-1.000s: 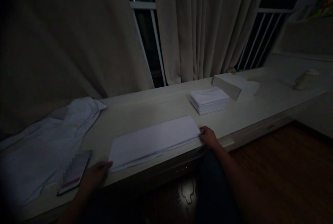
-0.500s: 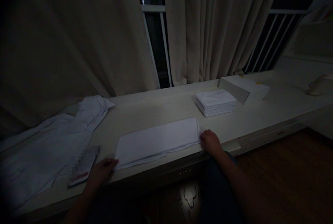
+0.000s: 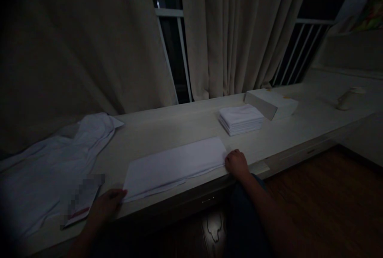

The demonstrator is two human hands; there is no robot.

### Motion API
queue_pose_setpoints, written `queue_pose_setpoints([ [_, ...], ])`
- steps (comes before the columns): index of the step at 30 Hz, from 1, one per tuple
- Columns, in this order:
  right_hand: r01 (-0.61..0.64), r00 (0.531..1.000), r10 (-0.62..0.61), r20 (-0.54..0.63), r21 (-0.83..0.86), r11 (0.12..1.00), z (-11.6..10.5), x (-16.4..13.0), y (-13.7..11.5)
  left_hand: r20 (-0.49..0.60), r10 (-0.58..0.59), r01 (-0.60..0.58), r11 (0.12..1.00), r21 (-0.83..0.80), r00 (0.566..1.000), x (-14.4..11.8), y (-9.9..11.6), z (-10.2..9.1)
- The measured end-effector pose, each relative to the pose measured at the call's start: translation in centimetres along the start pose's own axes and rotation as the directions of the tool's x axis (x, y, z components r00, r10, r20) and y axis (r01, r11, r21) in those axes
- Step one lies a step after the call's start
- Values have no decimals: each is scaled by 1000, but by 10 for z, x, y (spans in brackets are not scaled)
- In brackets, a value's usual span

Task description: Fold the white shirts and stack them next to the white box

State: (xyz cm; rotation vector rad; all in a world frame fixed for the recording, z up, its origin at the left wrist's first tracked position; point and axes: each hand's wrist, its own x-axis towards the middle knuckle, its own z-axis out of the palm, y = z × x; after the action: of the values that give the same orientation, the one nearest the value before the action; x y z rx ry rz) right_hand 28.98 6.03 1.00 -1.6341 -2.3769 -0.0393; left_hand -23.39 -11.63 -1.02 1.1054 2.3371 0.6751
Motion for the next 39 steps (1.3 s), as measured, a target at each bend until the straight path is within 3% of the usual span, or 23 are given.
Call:
queue_pose_setpoints([
  [4,-59,998,59,-36,18,998,2,1,5,-6,-2,3,1000,24,1000,-6,6,-2],
  [7,-27,988,41,-146,96,995,3,1,8,-139,67,-54,994,95,988,-14,14,-4],
  [10,18,968,18,-251,138,990,10,10,5,-306,263,-188,949,255,915,-21,34,1],
  [12,62,972,-28,-235,139,988,16,24,-5,-295,419,-318,888,333,859,-19,59,12],
  [15,131,987,-115,-112,145,981,23,53,-41,-119,604,-514,752,414,788,-8,108,44],
  [19,252,960,-271,70,204,946,35,84,-120,73,648,-593,637,493,758,10,168,96],
  [21,361,916,-391,87,245,900,44,92,-158,99,652,-601,615,510,751,16,180,114],
  [24,378,904,-416,99,272,885,56,98,-189,80,635,-573,627,528,769,27,169,117],
  [27,333,922,-373,107,275,902,61,98,-175,36,586,-499,654,568,809,42,133,99],
  [32,173,974,-194,115,172,970,58,90,-86,-66,540,-400,694,599,839,50,81,68],
  [35,10,997,-18,77,108,994,61,83,-40,-153,497,-303,714,631,854,43,75,66],
  [39,-53,998,51,42,72,996,67,76,-22,-218,456,-220,727,650,863,34,79,70],
])
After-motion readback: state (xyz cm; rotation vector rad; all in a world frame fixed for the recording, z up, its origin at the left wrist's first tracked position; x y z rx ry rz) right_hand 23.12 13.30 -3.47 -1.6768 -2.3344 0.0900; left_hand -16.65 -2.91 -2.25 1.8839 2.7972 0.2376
